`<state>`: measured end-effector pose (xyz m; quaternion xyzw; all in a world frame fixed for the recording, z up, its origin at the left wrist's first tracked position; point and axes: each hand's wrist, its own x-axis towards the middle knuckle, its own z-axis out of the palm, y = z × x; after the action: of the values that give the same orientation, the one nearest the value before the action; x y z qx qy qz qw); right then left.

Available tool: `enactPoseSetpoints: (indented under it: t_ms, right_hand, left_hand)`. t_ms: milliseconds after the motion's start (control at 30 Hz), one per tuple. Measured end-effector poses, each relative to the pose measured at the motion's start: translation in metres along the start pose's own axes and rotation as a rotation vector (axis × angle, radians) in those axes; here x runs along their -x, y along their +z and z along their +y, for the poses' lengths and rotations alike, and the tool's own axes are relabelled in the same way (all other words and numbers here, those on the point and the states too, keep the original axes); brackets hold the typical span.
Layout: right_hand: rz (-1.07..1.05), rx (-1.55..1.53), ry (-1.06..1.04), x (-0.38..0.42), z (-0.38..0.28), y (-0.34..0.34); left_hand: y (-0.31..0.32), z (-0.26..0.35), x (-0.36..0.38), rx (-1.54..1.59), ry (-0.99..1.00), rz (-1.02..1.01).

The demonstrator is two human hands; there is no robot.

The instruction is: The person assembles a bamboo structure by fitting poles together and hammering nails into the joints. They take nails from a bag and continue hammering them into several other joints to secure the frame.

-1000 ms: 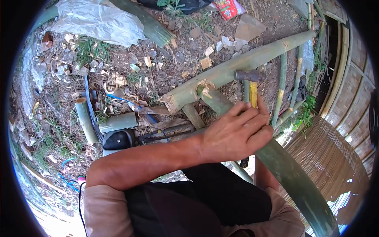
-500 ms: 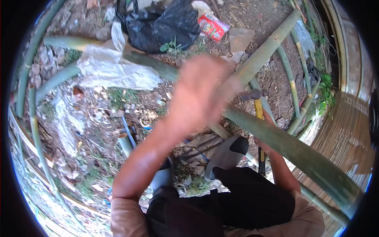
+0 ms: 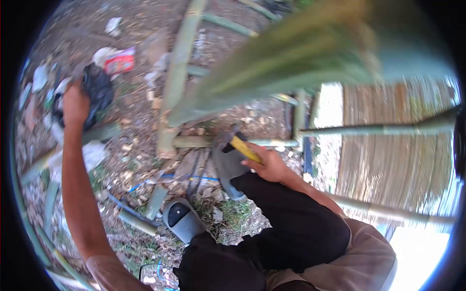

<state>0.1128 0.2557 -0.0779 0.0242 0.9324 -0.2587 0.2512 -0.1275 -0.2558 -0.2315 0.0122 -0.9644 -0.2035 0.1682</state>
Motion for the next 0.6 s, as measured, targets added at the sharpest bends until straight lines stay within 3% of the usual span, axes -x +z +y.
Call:
enactPoseSetpoints:
  t_ms: [33,67,100,133,167,267,333,367,433,500,533,567,600]
  right_hand:
    - [0.016,-0.048,-0.089,0.006,-0.001,-0.002]
    - [-0.010,-0.048,-0.024,0.011,0.005,0.001]
    - [-0.027,-0.055,-0.009,0.015,0.003,0.003]
    - [-0.045,-0.046,-0.010,0.013,0.001,-0.003]
    - [-0.033,-0.040,-0.009,0.012,0.003,-0.002]
    - [0.016,-0.032,-0.097,0.008,0.011,0.009]
    - [-0.022,-0.025,-0.125,0.003,0.013,0.011]
    - [-0.009,-0.022,-0.144,0.002,0.015,0.014]
    - [-0.042,-0.024,-0.116,-0.002,0.011,0.016]
    - [-0.080,-0.019,-0.097,-0.003,0.011,0.019]
    - [-0.062,0.009,-0.116,-0.006,0.015,0.021]
    - [0.003,-0.008,-0.211,-0.009,0.028,0.033]
    - [0.055,-0.017,-0.306,-0.012,0.039,0.040]
  left_hand:
    - [-0.003,0.013,-0.004,0.038,0.027,-0.062]
    - [-0.004,0.018,-0.005,0.056,0.046,-0.138]
    - [0.000,0.017,-0.005,0.011,-0.073,-0.291]
    - [0.007,0.005,-0.007,0.022,-0.079,-0.279]
    - [0.022,-0.017,-0.012,-0.076,0.050,-0.320]
    - [0.054,-0.053,-0.023,-0.184,0.128,-0.318]
    - [0.062,-0.062,-0.013,-0.196,-0.099,-0.183]
    - [0.055,-0.052,-0.009,-0.190,-0.096,-0.177]
    - [0.031,-0.024,-0.004,-0.283,-0.132,-0.342]
    - [0.060,-0.054,-0.002,-0.386,-0.089,-0.330]
    - [0.084,-0.081,0.003,-0.332,-0.072,-0.264]
    - [0.106,-0.090,0.010,-0.356,-0.059,-0.031]
    - [0.082,-0.058,0.007,-0.273,-0.176,-0.182]
